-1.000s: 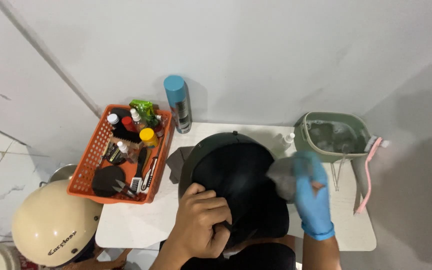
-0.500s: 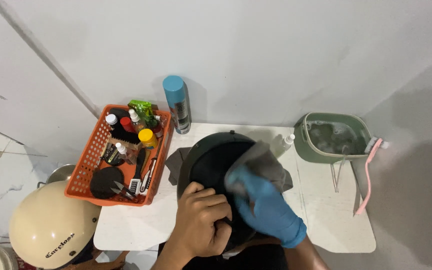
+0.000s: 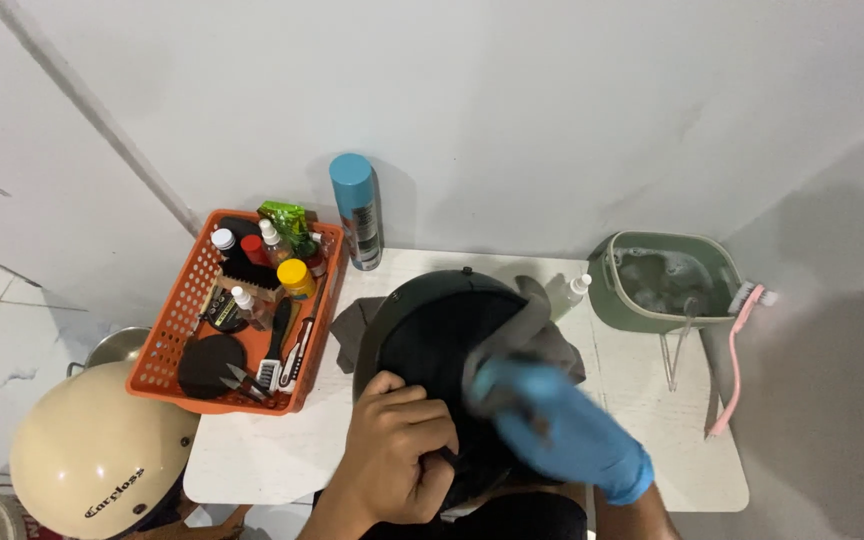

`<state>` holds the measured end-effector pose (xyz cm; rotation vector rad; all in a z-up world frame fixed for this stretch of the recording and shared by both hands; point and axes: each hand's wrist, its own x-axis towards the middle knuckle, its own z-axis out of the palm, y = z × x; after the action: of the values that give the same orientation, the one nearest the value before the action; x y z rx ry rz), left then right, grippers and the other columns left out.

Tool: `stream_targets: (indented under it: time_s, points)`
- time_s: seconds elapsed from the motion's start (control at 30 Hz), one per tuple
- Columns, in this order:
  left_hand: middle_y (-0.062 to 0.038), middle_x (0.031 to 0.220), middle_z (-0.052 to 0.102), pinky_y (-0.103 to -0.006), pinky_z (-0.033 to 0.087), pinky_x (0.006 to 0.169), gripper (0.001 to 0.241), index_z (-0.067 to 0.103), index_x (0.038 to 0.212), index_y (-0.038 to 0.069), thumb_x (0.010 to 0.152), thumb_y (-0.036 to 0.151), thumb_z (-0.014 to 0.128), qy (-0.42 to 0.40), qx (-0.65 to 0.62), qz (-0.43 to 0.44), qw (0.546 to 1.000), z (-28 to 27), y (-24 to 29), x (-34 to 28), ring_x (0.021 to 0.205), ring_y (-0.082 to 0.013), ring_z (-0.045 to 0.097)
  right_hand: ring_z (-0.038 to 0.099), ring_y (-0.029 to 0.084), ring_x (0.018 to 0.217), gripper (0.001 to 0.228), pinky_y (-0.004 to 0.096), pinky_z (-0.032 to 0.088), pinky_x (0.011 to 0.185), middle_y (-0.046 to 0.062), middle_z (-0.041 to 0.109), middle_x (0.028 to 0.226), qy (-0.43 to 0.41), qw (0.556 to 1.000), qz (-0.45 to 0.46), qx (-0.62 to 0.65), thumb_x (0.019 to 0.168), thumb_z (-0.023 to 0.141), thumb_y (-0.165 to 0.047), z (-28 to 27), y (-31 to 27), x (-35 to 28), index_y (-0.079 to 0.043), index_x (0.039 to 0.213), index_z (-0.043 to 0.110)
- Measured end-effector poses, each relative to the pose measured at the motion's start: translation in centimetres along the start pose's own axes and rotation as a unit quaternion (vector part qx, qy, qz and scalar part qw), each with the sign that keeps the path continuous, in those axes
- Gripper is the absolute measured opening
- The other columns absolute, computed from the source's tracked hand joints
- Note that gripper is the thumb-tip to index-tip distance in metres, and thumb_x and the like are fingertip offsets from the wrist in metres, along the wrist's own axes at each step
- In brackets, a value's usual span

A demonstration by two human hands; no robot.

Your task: The person cleans the interior of a black helmet using a grey cloth. They wipe the inner surface and padding, then remove the black inner liner to clean it separately before placing it back inside the helmet.

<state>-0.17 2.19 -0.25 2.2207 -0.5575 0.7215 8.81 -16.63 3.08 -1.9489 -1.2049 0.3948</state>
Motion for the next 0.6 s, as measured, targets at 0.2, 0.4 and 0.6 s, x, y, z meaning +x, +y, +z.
stream_targets:
  time_s: [0.2, 0.4, 0.6]
  points:
    - [0.004, 0.058, 0.052, -0.0376, 0.030, 0.062, 0.008, 0.055, 0.061, 0.015, 0.067, 0.019, 0.051, -0.006, 0.007, 0.031, 0.999, 0.3, 0.3, 0.0, 0.050, -0.0184, 0.042, 0.058, 0.033, 0.077, 0.013, 0.043, 0.045, 0.074, 0.010, 0.065, 0.085, 0.258, 0.941, -0.034, -0.218, 0.089, 0.051, -0.001, 1.1, 1.3, 0.9, -0.007, 0.089, 0.063]
    - [0.005, 0.061, 0.056, -0.0367, 0.029, 0.061, 0.007, 0.055, 0.061, 0.017, 0.063, 0.015, 0.049, -0.001, -0.019, 0.004, 1.000, 0.0, 0.7, 0.0, 0.052, -0.0183, 0.040, 0.072, 0.016, 0.058, 0.027, 0.026, 0.061, 0.047, 0.005, 0.071, 0.074, 0.117, 0.981, 0.082, 0.129, 0.074, 0.045, -0.004, -2.5, 3.5, -4.8, -0.008, 0.078, 0.071]
    - [0.005, 0.061, 0.061, -0.0369, 0.031, 0.062, 0.009, 0.057, 0.060, 0.016, 0.060, 0.014, 0.048, 0.003, -0.001, 0.006, 1.000, -0.1, 0.4, -0.2, 0.051, -0.0180, 0.045, 0.058, 0.018, 0.066, 0.018, 0.032, 0.046, 0.066, 0.004, 0.064, 0.069, 0.299, 0.908, 0.281, -0.082, 0.085, 0.048, -0.009, -4.5, 13.1, -13.6, -0.011, 0.081, 0.065]
